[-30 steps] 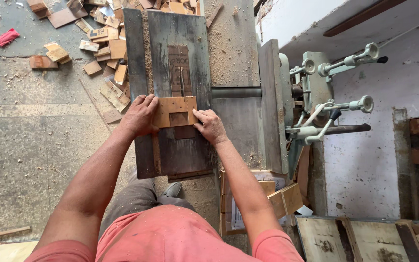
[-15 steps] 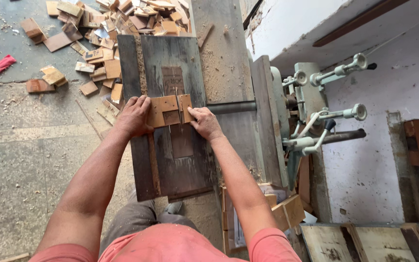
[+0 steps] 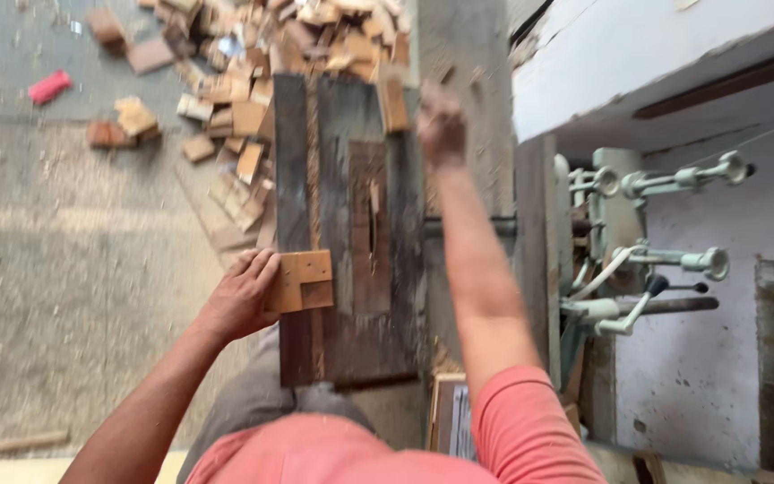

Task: The person uses a table saw to cut multiple wooden boards and a cardboard box into smaller pieces. They feed each item through the saw blade, then set the cut pieces aside on the floor or nearby surfaces.

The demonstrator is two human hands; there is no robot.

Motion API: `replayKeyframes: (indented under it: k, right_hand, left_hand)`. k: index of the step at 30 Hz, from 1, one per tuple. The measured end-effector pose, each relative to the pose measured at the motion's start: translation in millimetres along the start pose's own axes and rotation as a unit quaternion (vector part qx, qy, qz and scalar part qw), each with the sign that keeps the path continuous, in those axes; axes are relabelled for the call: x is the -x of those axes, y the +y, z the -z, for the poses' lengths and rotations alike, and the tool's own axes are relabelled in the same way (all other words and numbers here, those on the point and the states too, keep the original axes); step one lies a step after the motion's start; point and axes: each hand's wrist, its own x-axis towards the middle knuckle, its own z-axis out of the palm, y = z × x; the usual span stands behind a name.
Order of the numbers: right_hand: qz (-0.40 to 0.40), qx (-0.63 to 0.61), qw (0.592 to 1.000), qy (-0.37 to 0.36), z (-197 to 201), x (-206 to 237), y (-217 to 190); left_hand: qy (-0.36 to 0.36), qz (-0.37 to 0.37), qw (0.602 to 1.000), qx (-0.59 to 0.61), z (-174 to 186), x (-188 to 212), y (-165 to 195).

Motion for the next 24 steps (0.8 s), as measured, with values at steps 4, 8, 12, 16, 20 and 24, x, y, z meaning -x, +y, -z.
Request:
replayKeyframes:
  k: [4, 8, 12, 16, 20, 24]
  right_hand:
    - [-0.045, -0.100, 0.992, 0.069, 40.1, 42.2, -25.1]
    - [-0.047, -0.088, 0.995, 0.021, 94.7, 192.9, -78.4]
    - [-0.117, -0.109, 0.977, -0.141, 118.1, 325.3, -116.9]
    - [-0.133, -0.106, 0.962, -0.212, 112.0, 393.2, -110.0]
    - [-0.113, -0.096, 0.964, -0.219, 103.9, 417.2, -92.0]
    - [-0.087, -0.075, 0.967, -0.228, 103.1, 417.0, -83.5]
  left_hand:
    - [0.026, -0.026, 0.998, 0.054, -20.7, 32.0, 43.2]
    - [0.031, -0.032, 0.998, 0.049, -50.2, 37.2, 92.7]
    - [0.024, -0.043, 0.996, 0.071, -64.4, 30.8, 124.9]
    - [-0.051, -0.044, 0.992, 0.110, -65.1, 30.6, 135.7]
    - [-0.047, -0.025, 0.996, 0.068, -67.6, 43.7, 127.7]
    - [-0.007, -0.041, 0.995, 0.087, -76.3, 46.7, 123.4]
